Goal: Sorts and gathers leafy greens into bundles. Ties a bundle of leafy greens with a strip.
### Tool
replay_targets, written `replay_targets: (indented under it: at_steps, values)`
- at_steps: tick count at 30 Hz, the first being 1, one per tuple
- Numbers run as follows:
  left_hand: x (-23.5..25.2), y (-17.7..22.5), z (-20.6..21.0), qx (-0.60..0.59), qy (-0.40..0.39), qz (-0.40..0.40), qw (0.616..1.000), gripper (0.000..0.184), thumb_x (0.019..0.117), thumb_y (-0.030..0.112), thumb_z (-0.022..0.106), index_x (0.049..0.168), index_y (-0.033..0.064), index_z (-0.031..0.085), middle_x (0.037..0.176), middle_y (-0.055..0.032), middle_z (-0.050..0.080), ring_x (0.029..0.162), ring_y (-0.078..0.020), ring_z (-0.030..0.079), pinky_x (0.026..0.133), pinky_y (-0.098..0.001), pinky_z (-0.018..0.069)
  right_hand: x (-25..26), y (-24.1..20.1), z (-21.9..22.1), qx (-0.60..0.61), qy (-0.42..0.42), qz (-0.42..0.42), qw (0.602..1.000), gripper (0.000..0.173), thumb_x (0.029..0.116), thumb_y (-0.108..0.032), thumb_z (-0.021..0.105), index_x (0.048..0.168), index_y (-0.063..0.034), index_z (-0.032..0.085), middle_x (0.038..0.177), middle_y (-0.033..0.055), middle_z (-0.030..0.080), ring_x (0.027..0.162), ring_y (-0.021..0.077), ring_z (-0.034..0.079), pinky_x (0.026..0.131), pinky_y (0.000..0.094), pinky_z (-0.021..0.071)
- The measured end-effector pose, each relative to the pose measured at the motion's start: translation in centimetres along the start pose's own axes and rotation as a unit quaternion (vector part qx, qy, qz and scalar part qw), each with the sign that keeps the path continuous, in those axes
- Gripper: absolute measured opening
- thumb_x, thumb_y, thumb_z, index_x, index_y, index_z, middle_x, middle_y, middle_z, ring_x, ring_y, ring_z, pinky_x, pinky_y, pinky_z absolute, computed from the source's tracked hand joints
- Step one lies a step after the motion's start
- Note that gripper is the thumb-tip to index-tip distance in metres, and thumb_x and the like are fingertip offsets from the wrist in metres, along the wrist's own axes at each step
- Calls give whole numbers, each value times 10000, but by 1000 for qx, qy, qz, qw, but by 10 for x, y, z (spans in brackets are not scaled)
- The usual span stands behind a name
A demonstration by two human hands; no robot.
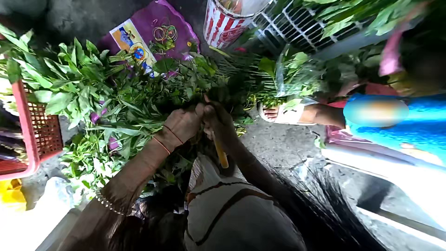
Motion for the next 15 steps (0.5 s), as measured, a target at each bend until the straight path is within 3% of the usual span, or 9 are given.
replay_targets:
  at_steps: [4, 7, 9, 10, 11, 12, 15]
  values:
    - [2, -2, 7, 64, -2, -41, 997, 156, 1003, 60, 561, 1108, -21, 642, 924, -227, 672, 657, -392, 692, 543, -498, 569, 3, 10, 10, 67, 4, 58, 996, 365, 1094, -432, 420, 1360, -204, 523, 654, -16, 417, 458, 98, 423, 426, 254, 434]
    - [-2, 0, 12, 44, -97, -94, 990, 240, 1028, 68, 532, 1241, -15, 606, 1018, -248, 673, 770, -427, 704, 635, -534, 576, 6, 19, 9, 61, -6, 58, 996, 409, 1090, -439, 424, 1443, -250, 506, 664, -15, 434, 473, 92, 420, 437, 242, 420]
    - [-7, 5, 10, -1, -172, -127, 977, 321, 1001, 109, 614, 1300, 1, 569, 1028, -239, 689, 839, -434, 706, 714, -569, 577, 12, 25, 5, -12, -14, -7, 1000, 464, 1093, -398, 406, 1540, -280, 441, 842, 5, 557, 590, 93, 488, 516, 260, 449]
    - [-9, 8, 10, -32, -223, -147, 963, 402, 987, 121, 639, 1358, 4, 538, 1082, -244, 683, 916, -441, 696, 780, -592, 566, 14, 27, 2, -51, -17, -35, 998, 475, 1094, -369, 401, 1561, -287, 423, 1006, 14, 621, 693, 100, 547, 589, 287, 486]
    - [-10, 11, 10, -70, -270, -160, 947, 475, 982, 119, 650, 1416, -1, 499, 1140, -260, 670, 998, -453, 679, 848, -610, 547, 15, 27, 0, -85, -33, -53, 994, 491, 1094, -328, 392, 1583, -290, 395, 1259, 24, 647, 852, 107, 611, 713, 322, 532]
    - [-11, 11, 12, -107, -300, -159, 935, 480, 982, 106, 643, 1422, -8, 488, 1165, -270, 657, 1048, -454, 665, 885, -613, 533, 15, 26, 0, -102, -43, -68, 991, 499, 1091, -295, 385, 1589, -267, 390, 1303, 38, 640, 866, 102, 603, 730, 320, 519]
    - [-14, 8, 14, -172, -309, -105, 929, 304, 1038, 125, 565, 1310, -11, 577, 1121, -232, 664, 1039, -382, 664, 903, -547, 532, 8, 24, 3, -80, -68, -61, 993, 497, 1084, -260, 364, 1576, -204, 409, 899, 18, 608, 649, 65, 519, 581, 253, 475]
Point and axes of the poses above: each hand's wrist, its own x-axis towards the middle knuckle, its own z-axis out of the palm, y = z × x, the point moved 6 cm from there along x, towards the middle knuckle
